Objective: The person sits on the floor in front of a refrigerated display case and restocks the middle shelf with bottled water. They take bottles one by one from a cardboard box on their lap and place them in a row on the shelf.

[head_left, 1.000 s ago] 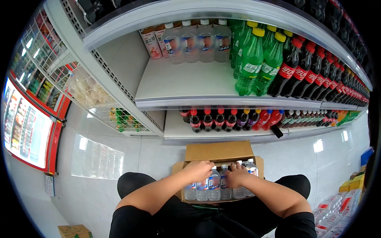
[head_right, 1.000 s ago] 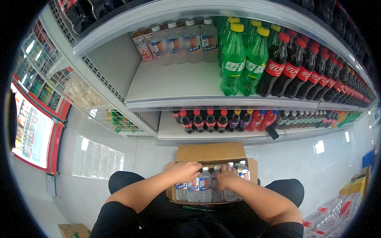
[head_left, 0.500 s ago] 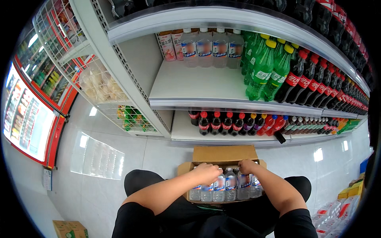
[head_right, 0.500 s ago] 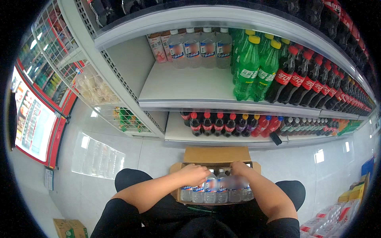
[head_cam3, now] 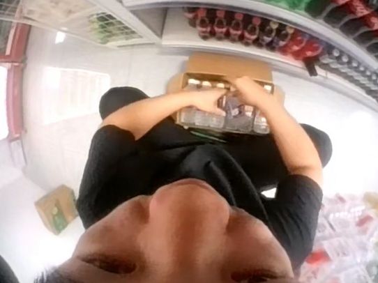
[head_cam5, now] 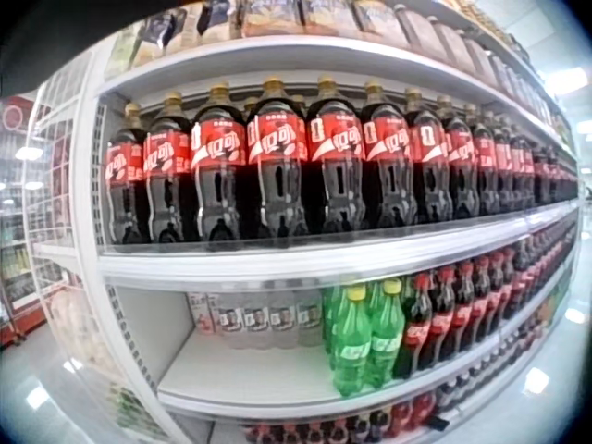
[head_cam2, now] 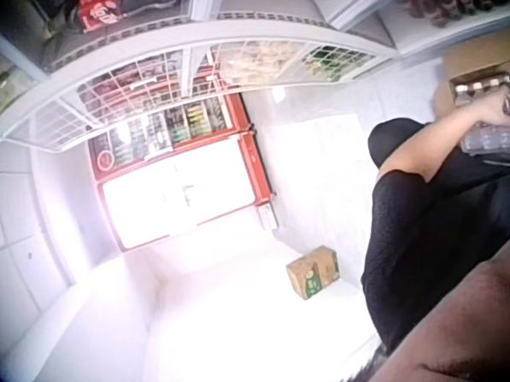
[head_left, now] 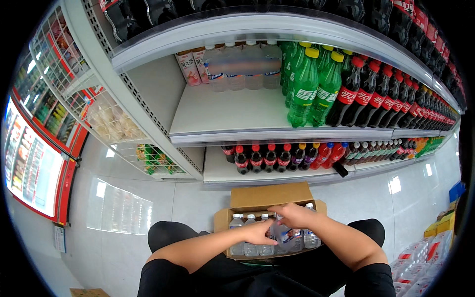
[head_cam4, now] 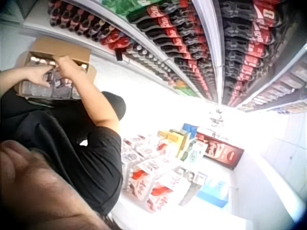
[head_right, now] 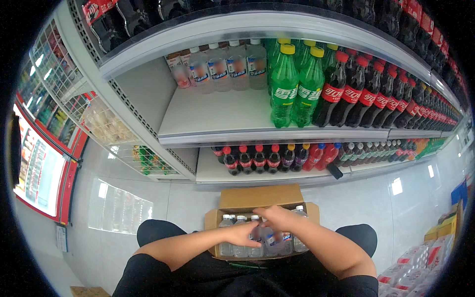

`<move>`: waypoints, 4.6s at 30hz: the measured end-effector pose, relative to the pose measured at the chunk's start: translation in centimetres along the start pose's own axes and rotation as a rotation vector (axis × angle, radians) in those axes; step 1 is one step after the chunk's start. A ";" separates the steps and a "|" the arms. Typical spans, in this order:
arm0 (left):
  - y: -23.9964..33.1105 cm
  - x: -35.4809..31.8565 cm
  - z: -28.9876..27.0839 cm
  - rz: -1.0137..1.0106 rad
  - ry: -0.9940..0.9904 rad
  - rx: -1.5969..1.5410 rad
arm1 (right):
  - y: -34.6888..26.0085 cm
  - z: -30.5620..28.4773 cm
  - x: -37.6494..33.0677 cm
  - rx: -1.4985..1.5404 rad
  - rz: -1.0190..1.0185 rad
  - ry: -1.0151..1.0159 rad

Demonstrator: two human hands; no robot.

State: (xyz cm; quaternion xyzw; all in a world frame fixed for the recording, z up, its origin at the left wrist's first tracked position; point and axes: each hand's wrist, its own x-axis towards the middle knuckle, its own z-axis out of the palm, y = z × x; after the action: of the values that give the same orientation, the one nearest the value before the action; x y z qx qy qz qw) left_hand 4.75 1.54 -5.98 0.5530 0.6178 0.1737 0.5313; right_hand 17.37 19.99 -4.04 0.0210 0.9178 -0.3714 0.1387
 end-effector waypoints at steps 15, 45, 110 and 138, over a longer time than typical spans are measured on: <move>1.9 -0.9 -2.0 0.125 0.128 -1.196 | -5.7 -10.2 -4.1 -0.216 -0.072 0.601; 0.8 -6.7 -41.3 0.236 1.404 -0.049 | 0.6 -15.8 -5.8 -0.414 0.160 0.749; 1.0 -4.4 -7.1 0.104 0.396 0.529 | 10.2 4.6 0.3 -0.210 0.689 -0.258; 4.4 -5.3 -7.9 -0.107 0.223 -0.795 | -4.7 -6.1 -2.2 0.633 0.176 0.555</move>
State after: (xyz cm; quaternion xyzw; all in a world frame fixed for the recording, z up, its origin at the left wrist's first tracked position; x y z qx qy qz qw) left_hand -0.71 1.37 2.97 0.2495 0.5843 0.4299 0.6415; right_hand 17.38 20.93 3.96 0.2396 0.7557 -0.6020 -0.0955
